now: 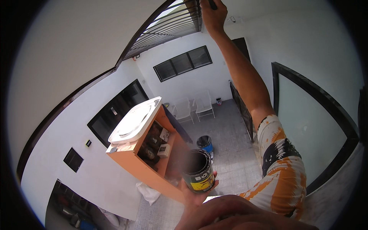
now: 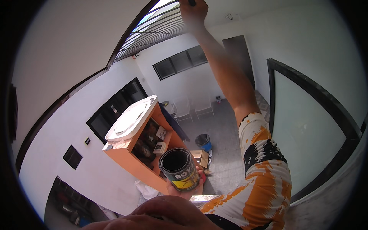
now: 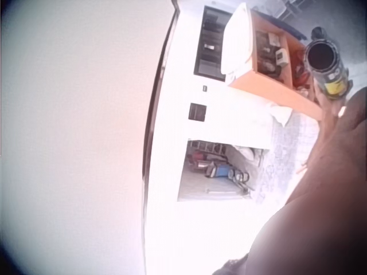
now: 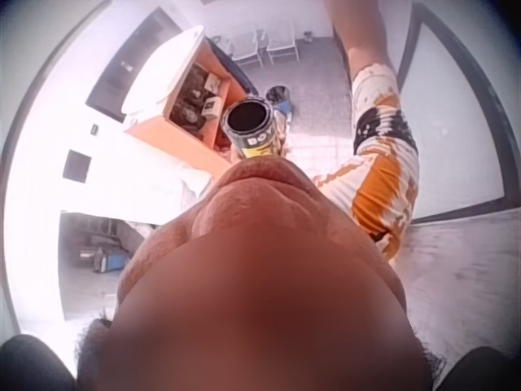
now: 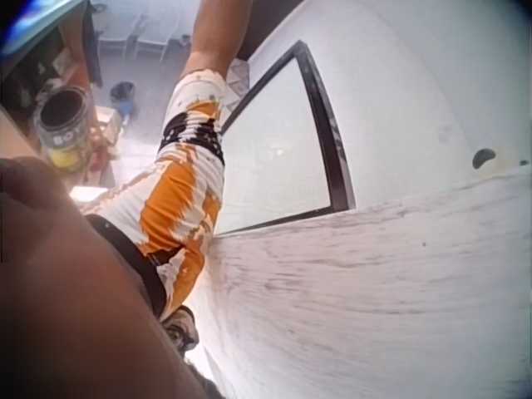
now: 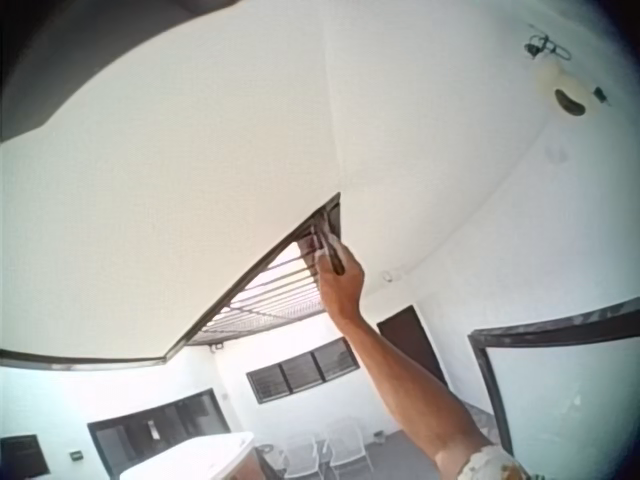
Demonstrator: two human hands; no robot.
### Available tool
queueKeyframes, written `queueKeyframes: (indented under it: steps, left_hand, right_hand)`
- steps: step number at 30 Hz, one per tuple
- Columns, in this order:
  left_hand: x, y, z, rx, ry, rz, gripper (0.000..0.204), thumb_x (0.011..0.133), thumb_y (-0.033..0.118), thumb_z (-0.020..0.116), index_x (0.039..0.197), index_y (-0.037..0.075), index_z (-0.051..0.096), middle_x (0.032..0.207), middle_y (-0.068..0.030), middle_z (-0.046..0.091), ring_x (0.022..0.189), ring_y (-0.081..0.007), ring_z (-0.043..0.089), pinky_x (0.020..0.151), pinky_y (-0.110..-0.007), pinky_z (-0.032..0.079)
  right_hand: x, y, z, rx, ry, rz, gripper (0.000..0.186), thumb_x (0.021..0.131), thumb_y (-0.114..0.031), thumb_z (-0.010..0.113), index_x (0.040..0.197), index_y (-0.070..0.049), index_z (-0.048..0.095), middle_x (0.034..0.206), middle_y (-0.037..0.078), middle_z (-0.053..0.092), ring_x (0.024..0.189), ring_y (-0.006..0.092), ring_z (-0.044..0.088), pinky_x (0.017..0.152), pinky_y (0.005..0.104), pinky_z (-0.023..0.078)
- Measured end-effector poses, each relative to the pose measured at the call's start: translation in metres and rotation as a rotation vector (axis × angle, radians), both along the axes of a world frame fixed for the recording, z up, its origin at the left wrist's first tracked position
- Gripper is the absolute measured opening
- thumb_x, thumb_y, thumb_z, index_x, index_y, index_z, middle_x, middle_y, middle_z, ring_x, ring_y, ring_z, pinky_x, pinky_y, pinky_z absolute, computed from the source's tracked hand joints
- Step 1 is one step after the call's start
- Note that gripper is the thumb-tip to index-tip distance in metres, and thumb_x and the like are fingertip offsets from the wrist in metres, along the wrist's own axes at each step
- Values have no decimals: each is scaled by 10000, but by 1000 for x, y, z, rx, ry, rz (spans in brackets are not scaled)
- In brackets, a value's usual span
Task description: The person paints the upper wall and ceiling area with a brush, repeatedly dipping the brush into a paint can held in the other hand. The person repositions a stepladder to reach different sections and continues applying paint along the wall-ceiling junction.
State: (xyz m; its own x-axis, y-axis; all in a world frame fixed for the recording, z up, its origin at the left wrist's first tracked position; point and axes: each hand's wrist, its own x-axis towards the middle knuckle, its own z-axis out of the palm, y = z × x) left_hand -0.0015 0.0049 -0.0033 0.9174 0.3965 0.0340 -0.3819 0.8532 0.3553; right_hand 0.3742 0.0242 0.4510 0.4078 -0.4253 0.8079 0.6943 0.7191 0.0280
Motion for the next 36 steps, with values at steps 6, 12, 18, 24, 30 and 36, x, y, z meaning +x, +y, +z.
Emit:
queueKeyframes:
  steps: [6, 12, 18, 24, 30, 36]
  left_hand:
    - [0, 0, -2, -9, 2, -1, 927, 954, 773, 322, 1548, 62, 370, 1484, -258, 443, 1408, -408, 461, 1105, -615, 438]
    - [0, 1, -5, -14, -7, 3, 911, 953, 762, 366, 1544, 69, 376, 1494, -259, 441, 1405, -409, 469, 1104, -620, 441]
    - [2, -1, -6, -12, -80, -23, 911, 955, 772, 376, 1547, 80, 376, 1489, -256, 451, 1398, -416, 474, 1102, -624, 443]
    - [3, -2, -3, -43, -23, -4, 924, 954, 778, 366, 1539, 62, 389, 1476, -264, 460, 1392, -435, 470, 1089, -631, 450]
    - [3, -5, -2, -59, -44, 7, 739, 1020, 635, 330, 1530, 112, 441, 1481, -205, 513, 1345, -451, 512, 1079, -655, 449]
    - [-18, -5, -11, -118, -92, 74, 800, 999, 691, 346, 1547, 112, 419, 1499, -226, 488, 1360, -456, 492, 1082, -665, 428]
  right_hand:
    - [-11, -6, -9, -104, 8, -31, 407, 1014, -116, 615, 1381, 60, 607, 791, 3, 580, 659, 69, 492, 577, 245, 414]
    - [-6, -20, -21, 5, 25, 59, 389, 1025, -118, 592, 1363, 73, 595, 772, -11, 551, 614, 51, 448, 535, 231, 384]
    - [0, -21, -6, 34, 120, 71, 438, 1043, -142, 586, 1436, 46, 533, 817, 8, 566, 656, 74, 478, 578, 242, 412]
    - [9, -16, 8, 120, 66, 112, 425, 1037, -144, 595, 1422, 29, 552, 910, 48, 635, 722, 99, 551, 626, 251, 462]
    - [23, 0, -12, -88, -54, 125, 358, 1008, -161, 632, 1330, -6, 630, 904, 24, 667, 724, 92, 607, 612, 250, 494]
    - [-7, -20, -102, -16, 107, 237, 255, 957, -136, 620, 1144, -23, 751, 892, 118, 764, 723, 184, 728, 670, 297, 571]
